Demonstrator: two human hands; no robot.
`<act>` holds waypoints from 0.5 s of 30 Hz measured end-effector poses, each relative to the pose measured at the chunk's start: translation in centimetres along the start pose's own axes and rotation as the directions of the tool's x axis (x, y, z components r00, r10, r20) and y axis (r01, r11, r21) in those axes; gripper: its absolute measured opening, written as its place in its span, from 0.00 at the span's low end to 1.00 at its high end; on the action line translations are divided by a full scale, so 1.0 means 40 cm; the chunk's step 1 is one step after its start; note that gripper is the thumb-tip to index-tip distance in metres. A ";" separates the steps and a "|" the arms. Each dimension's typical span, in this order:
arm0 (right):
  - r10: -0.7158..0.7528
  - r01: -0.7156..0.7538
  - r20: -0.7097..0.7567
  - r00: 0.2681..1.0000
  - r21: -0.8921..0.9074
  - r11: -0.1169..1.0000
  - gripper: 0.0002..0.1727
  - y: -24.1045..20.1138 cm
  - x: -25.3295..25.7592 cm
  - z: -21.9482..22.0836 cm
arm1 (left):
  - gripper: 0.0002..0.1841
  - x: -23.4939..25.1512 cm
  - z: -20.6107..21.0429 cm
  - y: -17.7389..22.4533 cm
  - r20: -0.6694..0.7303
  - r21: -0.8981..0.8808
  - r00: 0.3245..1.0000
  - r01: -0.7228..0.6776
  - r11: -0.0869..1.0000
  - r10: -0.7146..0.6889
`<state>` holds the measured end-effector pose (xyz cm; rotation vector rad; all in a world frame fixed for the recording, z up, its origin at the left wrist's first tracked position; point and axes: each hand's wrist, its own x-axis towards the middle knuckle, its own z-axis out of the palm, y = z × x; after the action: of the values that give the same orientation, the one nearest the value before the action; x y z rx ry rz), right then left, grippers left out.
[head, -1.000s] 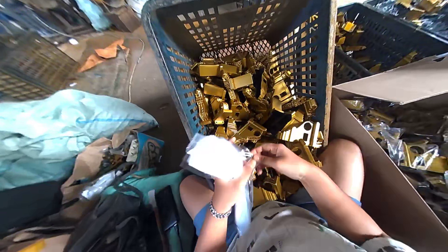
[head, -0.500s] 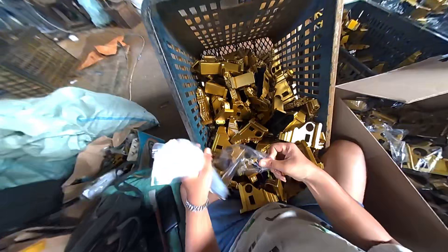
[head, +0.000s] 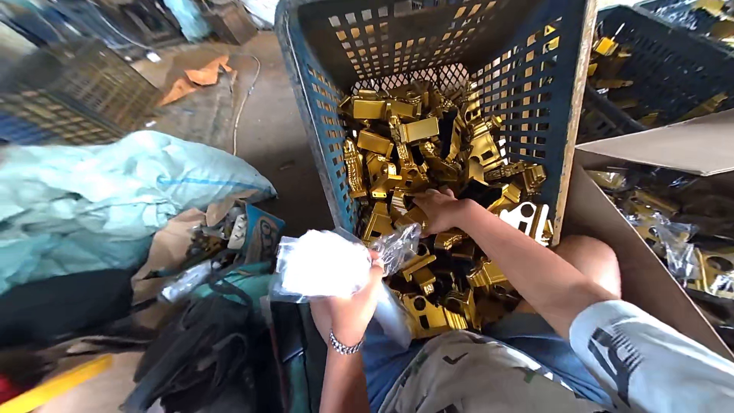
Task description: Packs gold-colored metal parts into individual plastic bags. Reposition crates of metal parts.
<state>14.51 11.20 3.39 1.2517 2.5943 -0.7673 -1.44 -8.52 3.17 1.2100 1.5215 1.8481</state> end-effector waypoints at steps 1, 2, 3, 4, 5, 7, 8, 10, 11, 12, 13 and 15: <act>0.037 -0.031 0.049 0.998 -0.126 0.992 0.51 -0.005 0.009 0.002 | 0.16 0.002 0.003 0.007 -0.042 -0.028 0.999 0.018 0.999 -0.019; 0.054 -0.038 0.068 0.996 -0.216 0.976 0.52 -0.013 0.007 -0.009 | 0.17 0.006 0.005 0.014 -0.082 -0.044 0.996 0.024 0.999 -0.027; 0.048 -0.027 0.078 0.996 -0.257 0.966 0.52 -0.020 -0.004 -0.027 | 0.18 0.009 0.005 0.018 -0.118 -0.058 0.992 0.028 0.998 -0.034; 0.023 -0.003 0.069 0.997 -0.271 0.962 0.51 -0.025 -0.026 -0.046 | 0.19 0.010 0.005 0.020 -0.142 -0.068 0.989 0.040 0.997 -0.049; -0.024 0.026 0.011 1.000 -0.263 0.964 0.50 -0.026 -0.054 -0.063 | 0.20 0.011 0.005 0.019 -0.153 -0.078 0.986 0.060 0.995 -0.072; -0.141 0.080 -0.248 0.958 -0.238 0.968 0.50 -0.018 -0.107 -0.082 | 0.19 0.014 0.015 0.015 -0.144 -0.109 0.979 0.127 0.986 -0.142; -0.194 0.103 -0.376 0.906 -0.249 0.963 0.50 -0.012 -0.126 -0.085 | 0.18 0.016 0.026 0.015 -0.126 -0.130 0.975 0.169 0.977 -0.185; -0.241 0.119 -0.425 0.873 -0.293 0.949 0.48 -0.008 -0.162 -0.092 | 0.18 0.015 0.053 0.022 -0.099 -0.131 0.962 0.242 0.961 -0.255; -0.220 0.118 -0.361 0.906 -0.284 0.951 0.46 -0.009 -0.181 -0.094 | 0.19 0.012 0.064 0.026 -0.083 -0.113 0.961 0.254 0.961 -0.264; -0.194 0.117 -0.307 0.932 -0.253 0.960 0.43 -0.006 -0.200 -0.094 | 0.20 0.009 0.071 0.028 -0.066 -0.091 0.965 0.249 0.964 -0.255; -0.196 0.130 -0.319 0.927 -0.216 0.968 0.37 0.004 -0.218 -0.096 | 0.18 0.010 0.076 0.024 -0.049 -0.090 0.972 0.223 0.971 -0.228; -0.227 0.231 -0.589 0.776 -0.069 0.970 0.24 0.041 -0.259 -0.100 | 0.16 0.017 0.083 0.009 -0.014 -0.140 0.985 0.169 0.976 -0.172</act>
<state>22.64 7.01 9.86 1.3656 3.3004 -0.4584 1.07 -6.26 3.76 0.9645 1.4373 1.8286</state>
